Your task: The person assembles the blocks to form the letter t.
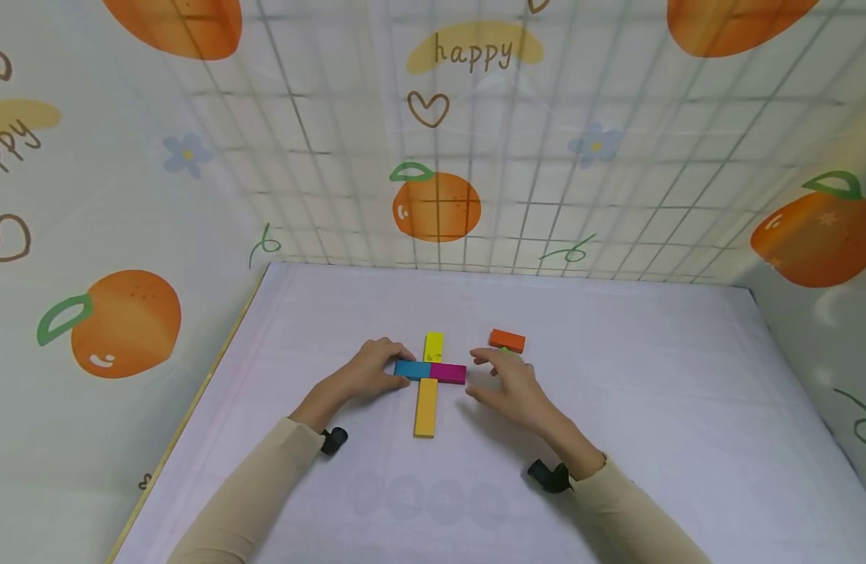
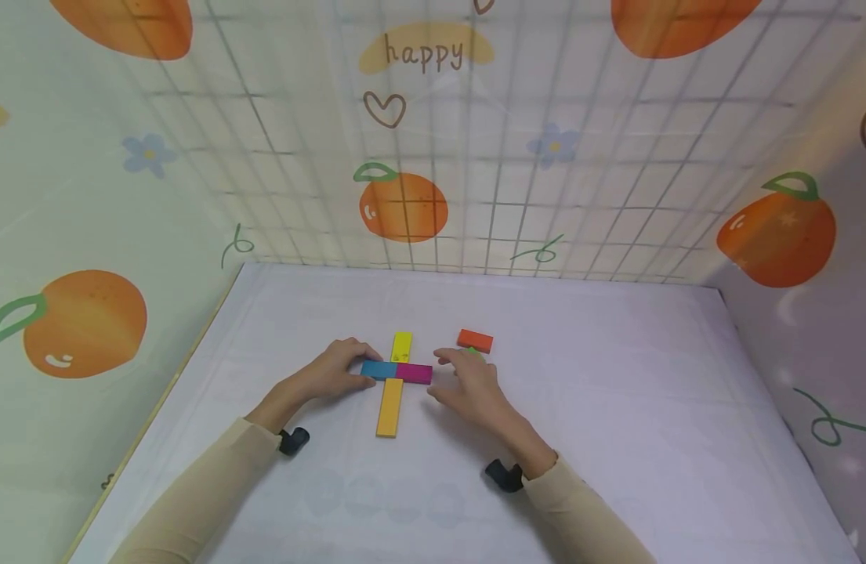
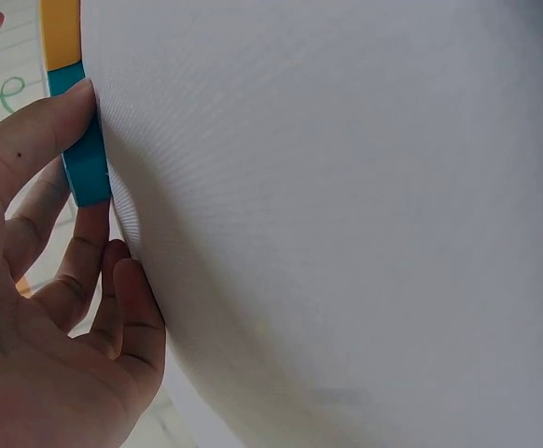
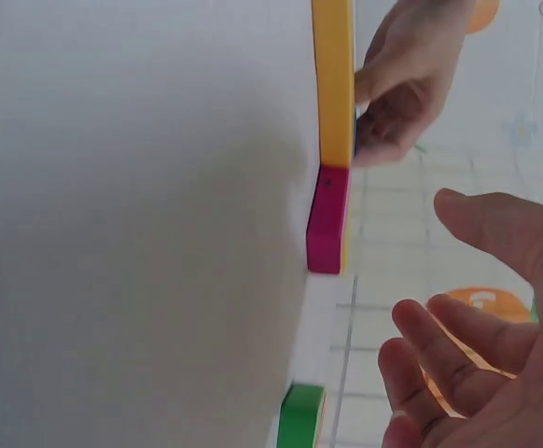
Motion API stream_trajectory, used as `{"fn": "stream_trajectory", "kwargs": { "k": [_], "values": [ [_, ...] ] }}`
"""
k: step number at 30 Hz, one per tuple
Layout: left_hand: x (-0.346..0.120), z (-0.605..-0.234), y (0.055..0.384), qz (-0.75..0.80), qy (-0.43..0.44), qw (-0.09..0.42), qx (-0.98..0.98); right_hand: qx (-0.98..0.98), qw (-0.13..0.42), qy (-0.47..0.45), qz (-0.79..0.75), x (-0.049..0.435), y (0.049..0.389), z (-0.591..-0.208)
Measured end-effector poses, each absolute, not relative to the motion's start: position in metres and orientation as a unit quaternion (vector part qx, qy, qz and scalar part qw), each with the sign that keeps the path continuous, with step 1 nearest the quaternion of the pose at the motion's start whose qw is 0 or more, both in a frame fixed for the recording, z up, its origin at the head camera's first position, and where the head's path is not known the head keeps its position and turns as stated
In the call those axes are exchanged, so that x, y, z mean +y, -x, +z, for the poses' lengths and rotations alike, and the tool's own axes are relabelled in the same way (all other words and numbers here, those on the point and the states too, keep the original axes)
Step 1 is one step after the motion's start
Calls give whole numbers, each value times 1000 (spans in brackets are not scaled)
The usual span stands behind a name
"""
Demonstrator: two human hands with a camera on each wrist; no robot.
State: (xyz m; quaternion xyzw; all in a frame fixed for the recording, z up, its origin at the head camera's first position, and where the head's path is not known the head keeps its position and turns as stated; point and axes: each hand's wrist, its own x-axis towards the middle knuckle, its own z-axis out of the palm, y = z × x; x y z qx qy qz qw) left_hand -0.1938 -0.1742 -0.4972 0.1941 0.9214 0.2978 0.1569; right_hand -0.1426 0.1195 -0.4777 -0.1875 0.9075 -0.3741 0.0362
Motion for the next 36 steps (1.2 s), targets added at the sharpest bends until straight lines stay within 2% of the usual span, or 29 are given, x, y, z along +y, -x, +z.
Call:
{"fn": "stream_trajectory", "kwargs": {
  "k": [10, 36],
  "values": [
    [-175, -498, 194, 299, -192, 160, 921, 900, -1, 185, -395, 145, 149, -478],
    [-174, -496, 193, 294, -187, 162, 923, 914, -26, 147, -376, 163, 167, -489]
  ]
}}
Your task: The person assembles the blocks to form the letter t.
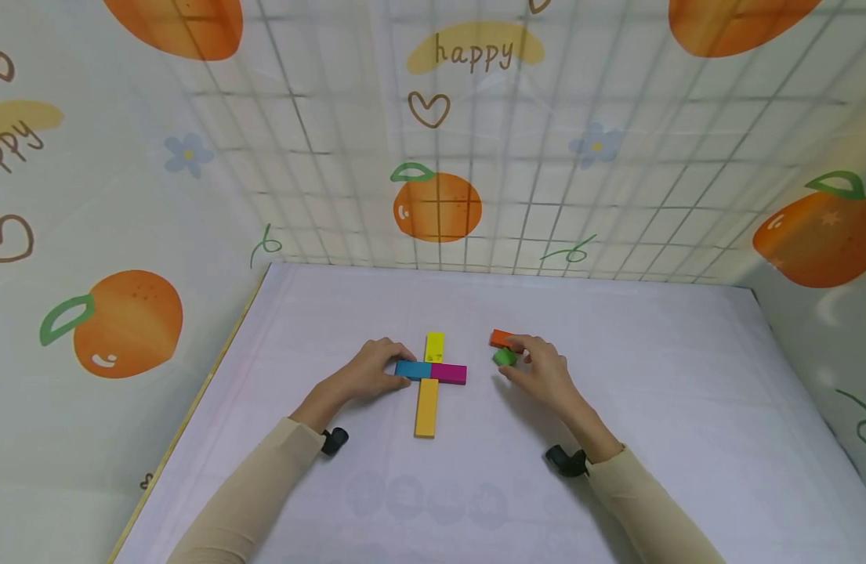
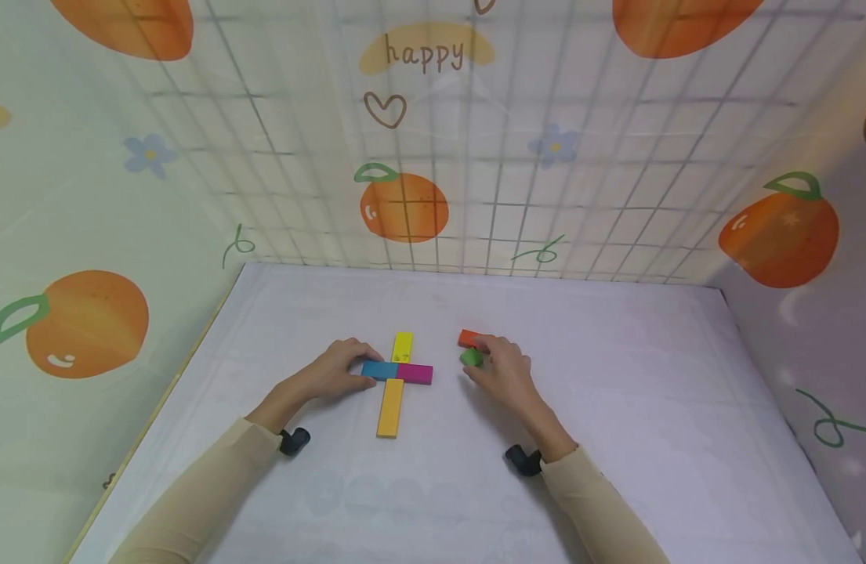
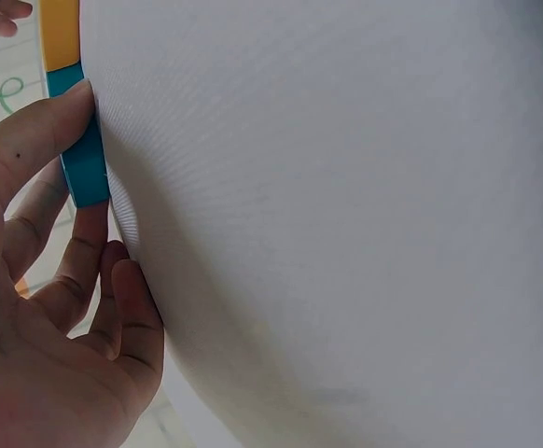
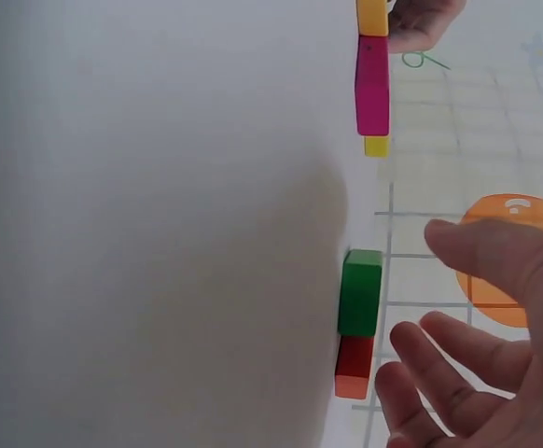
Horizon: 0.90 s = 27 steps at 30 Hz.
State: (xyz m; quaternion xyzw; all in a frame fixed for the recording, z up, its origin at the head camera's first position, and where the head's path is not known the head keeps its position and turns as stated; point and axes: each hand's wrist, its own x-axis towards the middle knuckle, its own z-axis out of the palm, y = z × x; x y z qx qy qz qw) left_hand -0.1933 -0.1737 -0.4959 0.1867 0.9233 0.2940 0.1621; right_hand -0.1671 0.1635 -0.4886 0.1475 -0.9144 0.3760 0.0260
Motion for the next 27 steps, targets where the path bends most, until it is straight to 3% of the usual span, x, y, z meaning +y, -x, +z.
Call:
{"fn": "stream_trajectory", "kwargs": {
  "k": [27],
  "values": [
    [-174, -496, 193, 297, -181, 161, 924, -939, -13, -90, 331, 155, 175, -493]
  ]
}}
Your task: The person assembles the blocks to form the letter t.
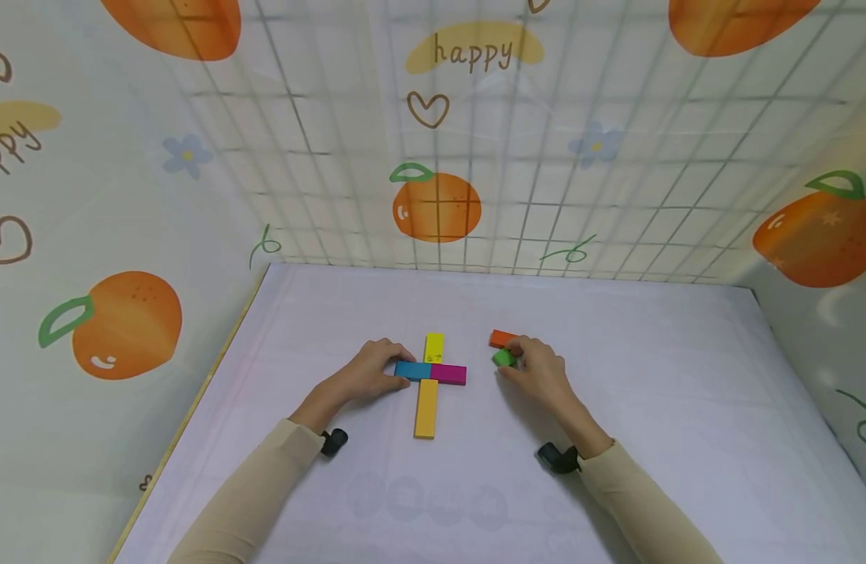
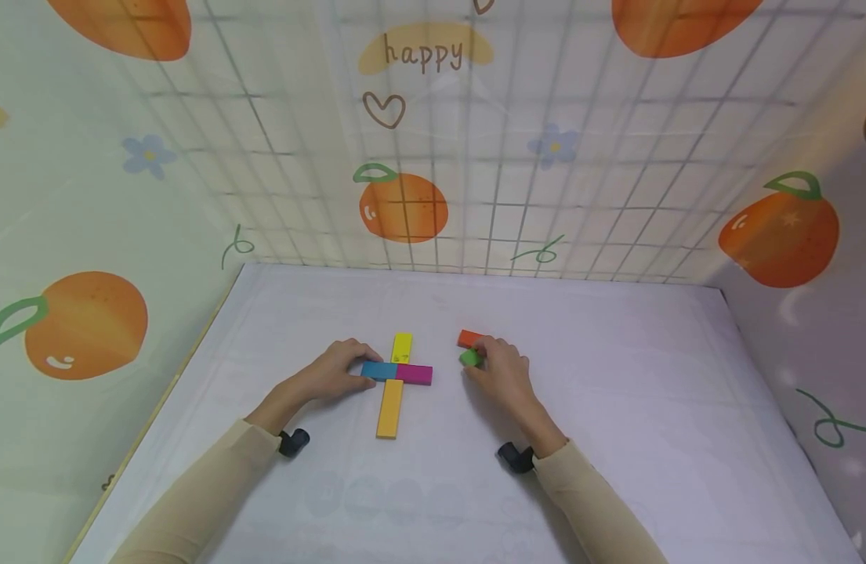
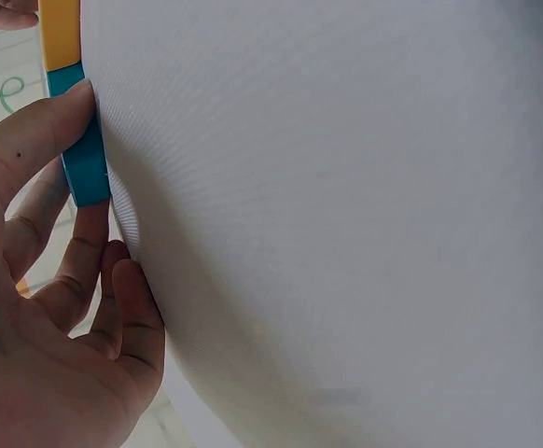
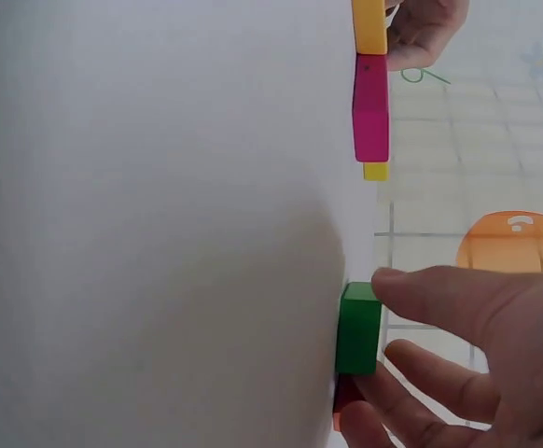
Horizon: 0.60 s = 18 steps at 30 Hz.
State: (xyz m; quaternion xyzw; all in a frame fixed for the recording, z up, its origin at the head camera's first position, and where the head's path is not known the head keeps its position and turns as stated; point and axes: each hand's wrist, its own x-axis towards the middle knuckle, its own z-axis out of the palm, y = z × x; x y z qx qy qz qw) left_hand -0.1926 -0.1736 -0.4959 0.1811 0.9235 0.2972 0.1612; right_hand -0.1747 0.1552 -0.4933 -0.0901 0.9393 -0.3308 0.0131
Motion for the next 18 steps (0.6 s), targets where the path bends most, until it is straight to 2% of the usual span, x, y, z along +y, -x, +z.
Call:
{"fn": "stream_trajectory", "kwargs": {
  "k": [18],
  "values": [
    [-174, -496, 193, 303, -173, 167, 922, 936, 20, 77, -342, 155, 176, -492]
  ]
}}
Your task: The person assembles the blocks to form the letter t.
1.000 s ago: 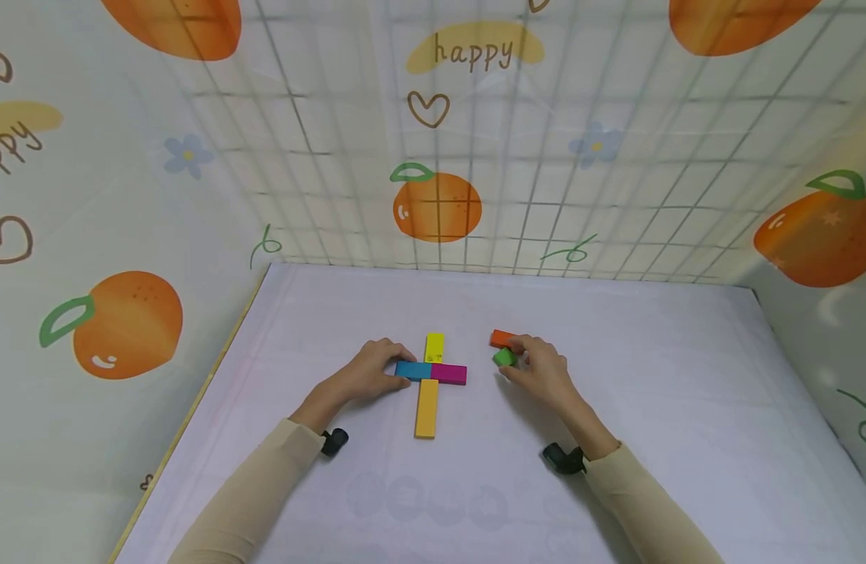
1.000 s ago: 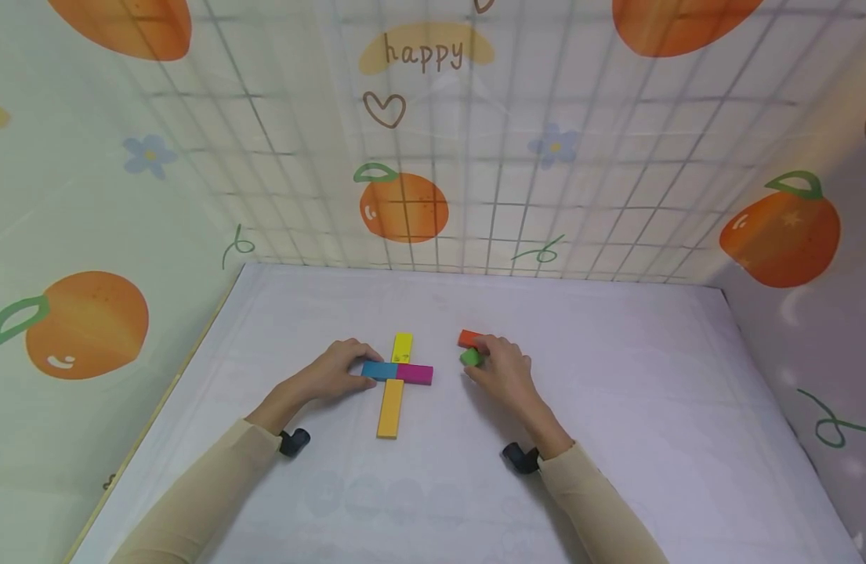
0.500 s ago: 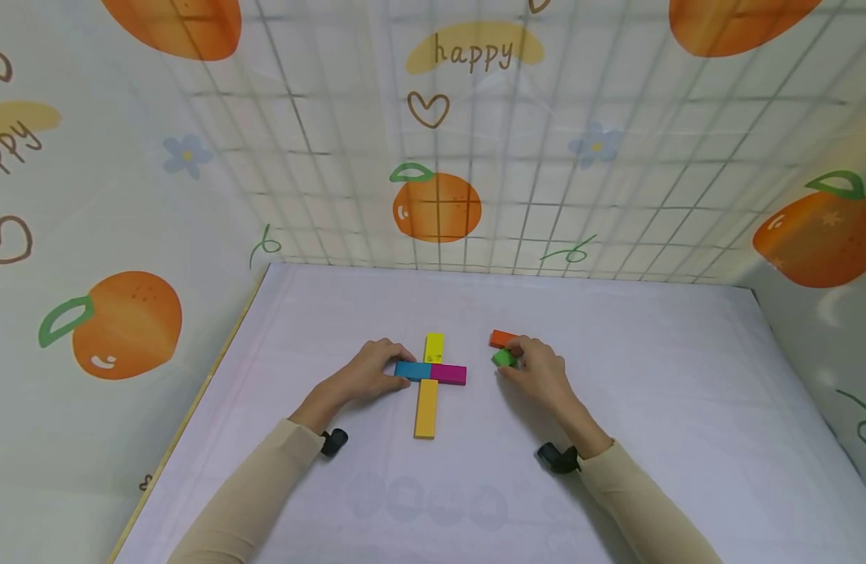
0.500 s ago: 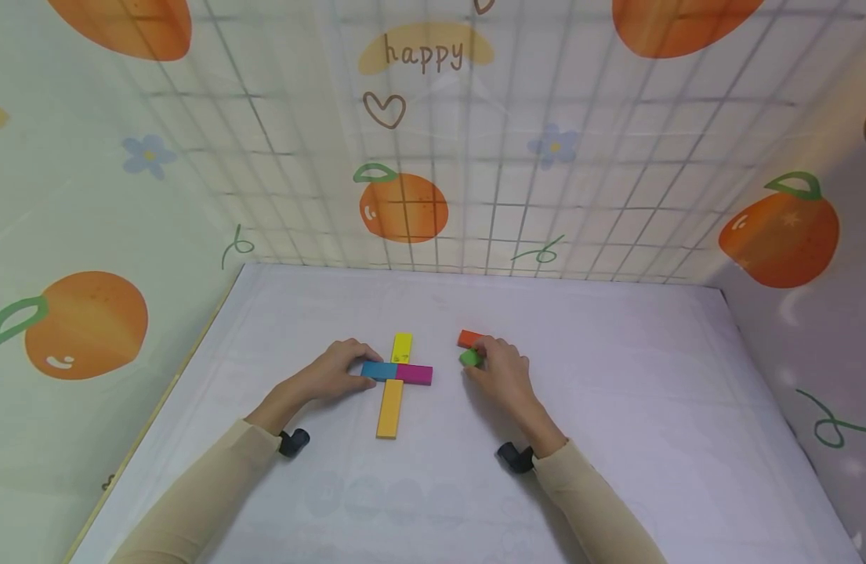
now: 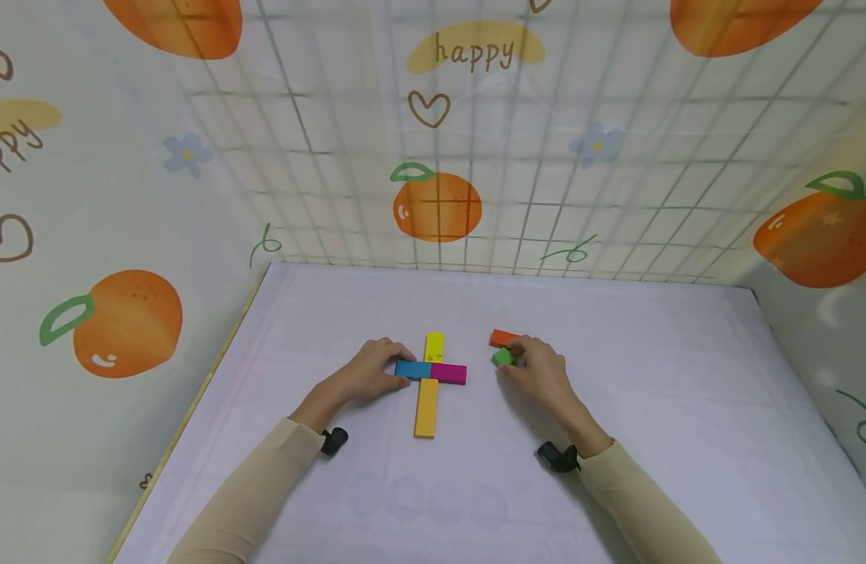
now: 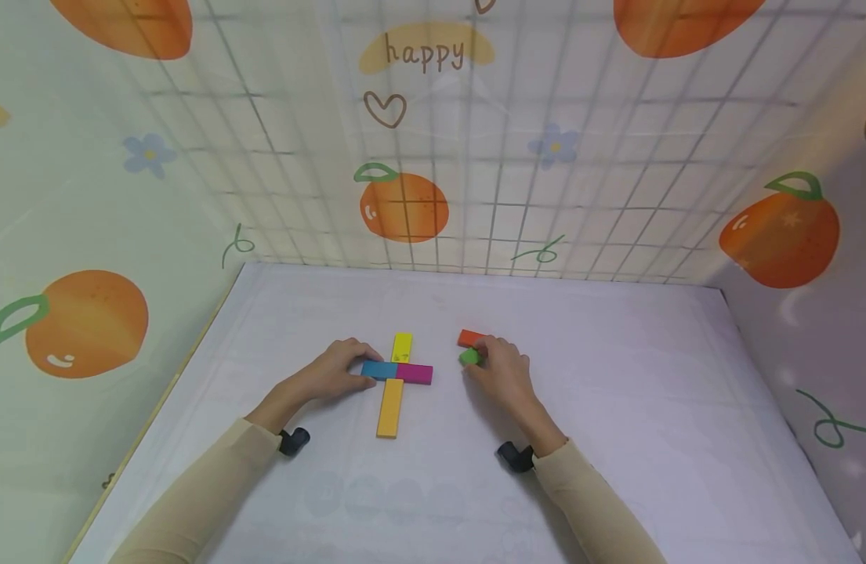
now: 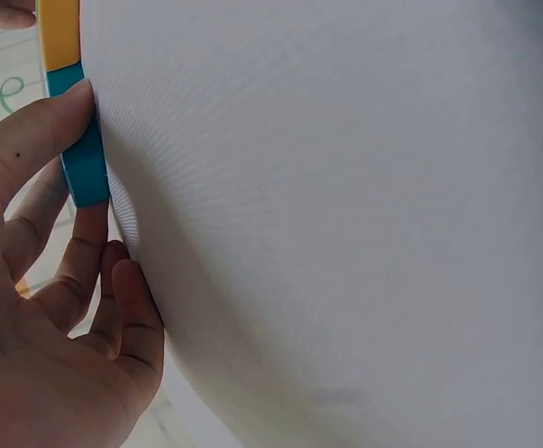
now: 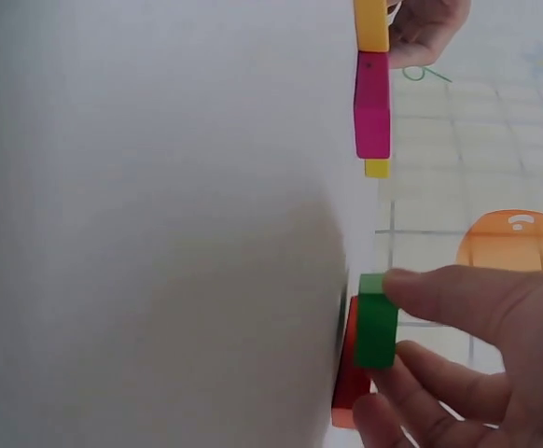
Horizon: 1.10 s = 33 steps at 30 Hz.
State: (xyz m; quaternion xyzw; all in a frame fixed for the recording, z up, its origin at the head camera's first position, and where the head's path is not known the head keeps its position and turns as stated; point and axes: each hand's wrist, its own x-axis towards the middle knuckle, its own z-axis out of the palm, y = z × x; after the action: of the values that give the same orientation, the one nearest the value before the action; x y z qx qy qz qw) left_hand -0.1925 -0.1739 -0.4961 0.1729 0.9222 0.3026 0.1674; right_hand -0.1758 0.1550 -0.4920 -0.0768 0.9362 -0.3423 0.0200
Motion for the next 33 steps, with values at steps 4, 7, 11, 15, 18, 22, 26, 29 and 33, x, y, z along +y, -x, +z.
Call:
{"fn": "stream_trajectory", "kwargs": {
  "k": [4, 7, 11, 15, 18, 22, 26, 29, 33],
  "values": [
    [-174, -496, 193, 303, -176, 165, 922, 934, 17, 76, -348, 155, 173, -489],
    [-174, -496, 193, 301, -178, 163, 923, 931, 16, 76, -358, 154, 168, -486],
    [-174, -495, 193, 299, -180, 163, 923, 926, 15, 86, -367, 152, 161, -482],
    [-174, -493, 194, 299, -181, 163, 923, 921, 13, 98, -376, 150, 152, -481],
    [-174, -492, 194, 299, -183, 163, 922, 917, 11, 108, -385, 147, 145, -478],
    [-174, -492, 194, 298, -183, 165, 922, 913, 5, 125, -389, 142, 134, -476],
    [-173, -492, 193, 296, -180, 167, 923, 911, 7, 141, -388, 133, 122, -474],
    [-173, -492, 193, 296, -180, 167, 923, 911, 17, 147, -384, 126, 113, -473],
    [-174, -494, 193, 298, -183, 165, 922, 909, 27, 157, -385, 118, 105, -473]
  ]
}}
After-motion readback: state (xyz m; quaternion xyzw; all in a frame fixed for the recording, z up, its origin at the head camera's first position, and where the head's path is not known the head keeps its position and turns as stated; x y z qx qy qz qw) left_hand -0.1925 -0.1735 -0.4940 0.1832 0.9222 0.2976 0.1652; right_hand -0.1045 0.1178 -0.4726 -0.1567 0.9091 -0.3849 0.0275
